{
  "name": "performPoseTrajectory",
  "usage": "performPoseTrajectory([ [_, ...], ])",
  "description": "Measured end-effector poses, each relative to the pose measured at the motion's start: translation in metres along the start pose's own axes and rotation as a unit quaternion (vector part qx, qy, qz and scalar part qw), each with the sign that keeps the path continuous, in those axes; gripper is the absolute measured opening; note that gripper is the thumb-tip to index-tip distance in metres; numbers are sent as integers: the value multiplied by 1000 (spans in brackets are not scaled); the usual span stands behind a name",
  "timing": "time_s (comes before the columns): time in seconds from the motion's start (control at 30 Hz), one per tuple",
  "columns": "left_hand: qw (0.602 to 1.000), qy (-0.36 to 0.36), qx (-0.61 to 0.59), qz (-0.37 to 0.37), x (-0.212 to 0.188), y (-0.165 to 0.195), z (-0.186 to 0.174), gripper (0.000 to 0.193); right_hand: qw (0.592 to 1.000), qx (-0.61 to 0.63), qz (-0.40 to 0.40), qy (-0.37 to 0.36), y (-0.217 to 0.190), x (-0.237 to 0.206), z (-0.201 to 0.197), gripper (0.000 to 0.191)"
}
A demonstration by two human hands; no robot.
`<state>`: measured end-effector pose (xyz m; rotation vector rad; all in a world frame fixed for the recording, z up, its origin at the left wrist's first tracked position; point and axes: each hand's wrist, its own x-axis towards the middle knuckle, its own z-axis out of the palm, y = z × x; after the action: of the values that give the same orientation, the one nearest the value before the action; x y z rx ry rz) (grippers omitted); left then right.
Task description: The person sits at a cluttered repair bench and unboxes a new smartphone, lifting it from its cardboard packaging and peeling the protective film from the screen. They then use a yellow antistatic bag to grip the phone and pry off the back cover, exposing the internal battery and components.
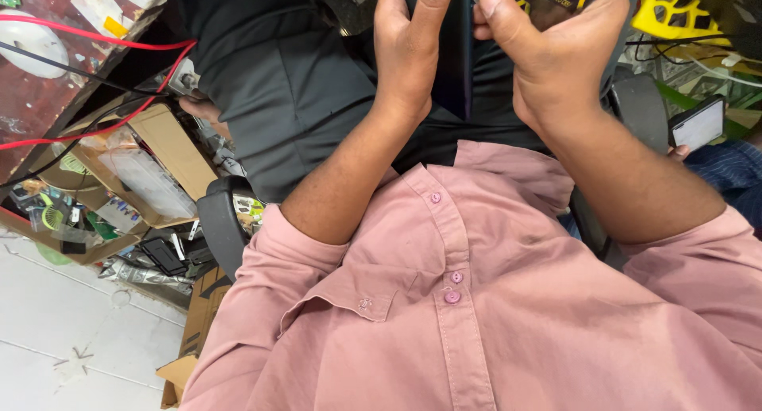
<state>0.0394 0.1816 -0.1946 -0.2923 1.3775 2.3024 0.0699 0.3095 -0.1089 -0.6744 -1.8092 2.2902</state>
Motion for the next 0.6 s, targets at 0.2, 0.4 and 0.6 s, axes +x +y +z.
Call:
performPoseTrajectory([
  [0.2, 997, 21, 49, 60, 2, 6, 2, 43, 997, -43, -48, -43, 4, 0, -6, 30],
  [0.4, 992, 61, 89, 69, 6, 16, 1, 39, 999, -28, -2, -34, 9, -5, -1, 26],
  [0.6, 954, 170, 214, 120, 2, 23, 0, 56, 1000, -8, 13, 0, 14, -13, 11, 37],
])
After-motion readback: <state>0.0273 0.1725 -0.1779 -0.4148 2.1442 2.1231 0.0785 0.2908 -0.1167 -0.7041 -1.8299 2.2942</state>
